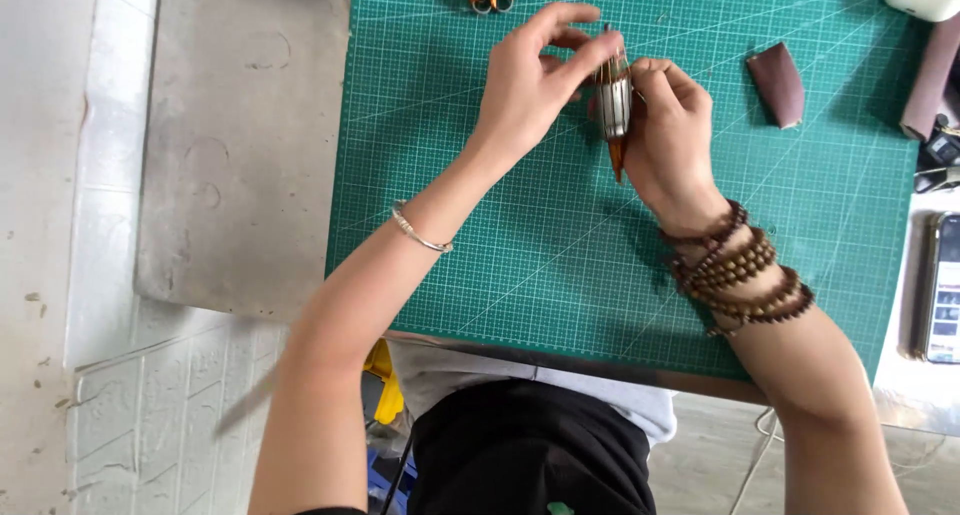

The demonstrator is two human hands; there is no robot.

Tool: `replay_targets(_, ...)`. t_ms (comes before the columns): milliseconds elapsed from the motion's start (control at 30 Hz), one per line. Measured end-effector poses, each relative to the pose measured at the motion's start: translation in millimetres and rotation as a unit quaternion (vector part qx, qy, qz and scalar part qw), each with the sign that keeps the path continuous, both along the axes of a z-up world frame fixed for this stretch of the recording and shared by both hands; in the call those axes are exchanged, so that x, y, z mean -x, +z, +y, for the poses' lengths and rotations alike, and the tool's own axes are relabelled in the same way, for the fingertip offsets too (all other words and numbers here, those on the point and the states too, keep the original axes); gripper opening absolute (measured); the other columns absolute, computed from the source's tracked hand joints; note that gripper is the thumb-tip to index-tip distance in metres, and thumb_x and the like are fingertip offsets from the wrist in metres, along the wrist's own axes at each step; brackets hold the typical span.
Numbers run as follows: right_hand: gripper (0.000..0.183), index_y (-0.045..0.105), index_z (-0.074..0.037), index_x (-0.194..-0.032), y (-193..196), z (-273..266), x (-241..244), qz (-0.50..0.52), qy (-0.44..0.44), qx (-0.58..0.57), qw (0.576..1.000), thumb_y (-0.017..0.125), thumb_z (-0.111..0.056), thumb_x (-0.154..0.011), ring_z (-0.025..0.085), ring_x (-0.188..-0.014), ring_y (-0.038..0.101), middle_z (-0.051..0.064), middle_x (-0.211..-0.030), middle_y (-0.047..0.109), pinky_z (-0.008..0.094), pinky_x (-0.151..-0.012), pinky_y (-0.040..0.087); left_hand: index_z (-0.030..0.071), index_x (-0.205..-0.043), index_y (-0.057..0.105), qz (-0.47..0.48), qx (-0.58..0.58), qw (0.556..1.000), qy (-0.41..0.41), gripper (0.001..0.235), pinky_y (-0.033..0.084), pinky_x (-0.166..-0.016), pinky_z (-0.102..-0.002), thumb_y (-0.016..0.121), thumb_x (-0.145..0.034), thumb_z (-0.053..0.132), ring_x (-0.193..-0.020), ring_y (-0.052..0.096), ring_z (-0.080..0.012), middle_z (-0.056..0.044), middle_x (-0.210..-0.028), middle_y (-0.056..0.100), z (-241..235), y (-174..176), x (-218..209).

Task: Winding thin copper wire onto the slots of a motor armature by hand using a guiding tool

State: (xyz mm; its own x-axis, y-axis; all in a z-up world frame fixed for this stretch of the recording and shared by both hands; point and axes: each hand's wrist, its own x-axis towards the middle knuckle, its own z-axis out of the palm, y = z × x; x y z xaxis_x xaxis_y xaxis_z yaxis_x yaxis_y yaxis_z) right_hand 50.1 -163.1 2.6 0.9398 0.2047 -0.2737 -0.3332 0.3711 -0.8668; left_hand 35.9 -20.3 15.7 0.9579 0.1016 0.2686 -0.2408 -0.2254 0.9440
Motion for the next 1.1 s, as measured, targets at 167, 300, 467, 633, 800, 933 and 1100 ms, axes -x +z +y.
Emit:
replay_targets(167,0.009,0.056,-0.002,-0.082,-13,3,-10,0.01,-0.075,-0.081,0.994,0.055,-0.004,-0.091,0.016,-0.067,0.055,0.007,-0.075,0.058,0.027,-0.066,0.049,0.005,-0.11,0.06,0.125,0.033,0.988,-0.09,0.05,0.026,-0.038,-0.017,0.05,-0.085,0.047,-0.046,0.037,-0.0031,0.001,-0.074,0.06,-16,-14,16)
replay_targets(300,0.01,0.056,-0.006,-0.083,-12,8,-3,-0.016,-0.084,-0.059,0.995,0.055,-0.008,-0.092,0.014,-0.066,0.054,0.005,-0.074,0.057,0.026,-0.065,0.05,0.006,-0.104,0.06,0.082,0.056,0.994,-0.052,0.029,0.032,-0.039,-0.017,0.054,-0.09,0.031,-0.045,0.043,-0.0027,-0.002,-0.081,0.067,-21,-26,20)
replay_targets(467,0.014,0.054,-0.007,-0.081,-4,2,-4,-0.122,-0.027,0.048,0.991,0.052,-0.003,-0.094,0.01,-0.066,0.048,0.001,-0.074,0.053,0.022,-0.061,0.046,0.006,-0.11,0.052,0.067,0.104,0.989,-0.082,0.029,0.058,-0.068,-0.022,0.046,-0.094,0.031,-0.077,0.066,-0.0134,-0.006,-0.094,0.062,-18,-20,23)
replay_targets(633,0.015,0.053,-0.007,-0.084,30,-26,-31,-0.215,0.024,0.193,0.957,0.044,0.003,-0.09,0.014,-0.079,0.054,0.004,-0.083,0.054,0.027,-0.074,0.054,0.006,-0.114,0.042,0.115,0.053,0.978,-0.167,0.036,0.049,-0.041,-0.019,0.043,-0.094,0.035,-0.053,0.052,-0.0087,-0.004,-0.082,0.057,4,-4,27)
replay_targets(800,0.018,0.053,-0.012,-0.083,58,-32,-30,-0.153,0.085,0.038,0.984,0.047,-0.008,-0.1,0.018,-0.09,0.061,0.002,-0.085,0.054,0.032,-0.089,0.058,0.006,-0.109,0.042,0.082,-0.02,0.982,-0.169,0.027,0.034,-0.044,-0.022,0.041,-0.097,0.03,-0.05,0.041,-0.0079,-0.001,-0.074,0.052,11,-20,34)
replay_targets(933,0.01,0.048,-0.012,-0.095,65,-41,-14,-0.189,0.194,0.001,0.963,0.045,-0.014,-0.104,0.015,-0.089,0.057,0.0,-0.094,0.049,0.03,-0.091,0.056,0.006,-0.112,0.043,0.114,0.169,0.967,-0.155,0.028,0.034,-0.037,-0.019,0.042,-0.098,0.031,-0.048,0.039,-0.006,-0.004,-0.087,0.055,22,-26,31)
replay_targets(1100,0.011,0.053,-0.009,-0.094,50,-56,-19,-0.118,0.135,-0.018,0.984,0.046,-0.006,-0.102,0.012,-0.073,0.053,0.001,-0.091,0.053,0.027,-0.075,0.055,0.01,-0.113,0.043,0.141,0.269,0.927,-0.219,0.025,0.03,-0.041,-0.018,0.041,-0.1,0.031,-0.051,0.038,-0.0066,-0.004,-0.091,0.055,34,1,39)
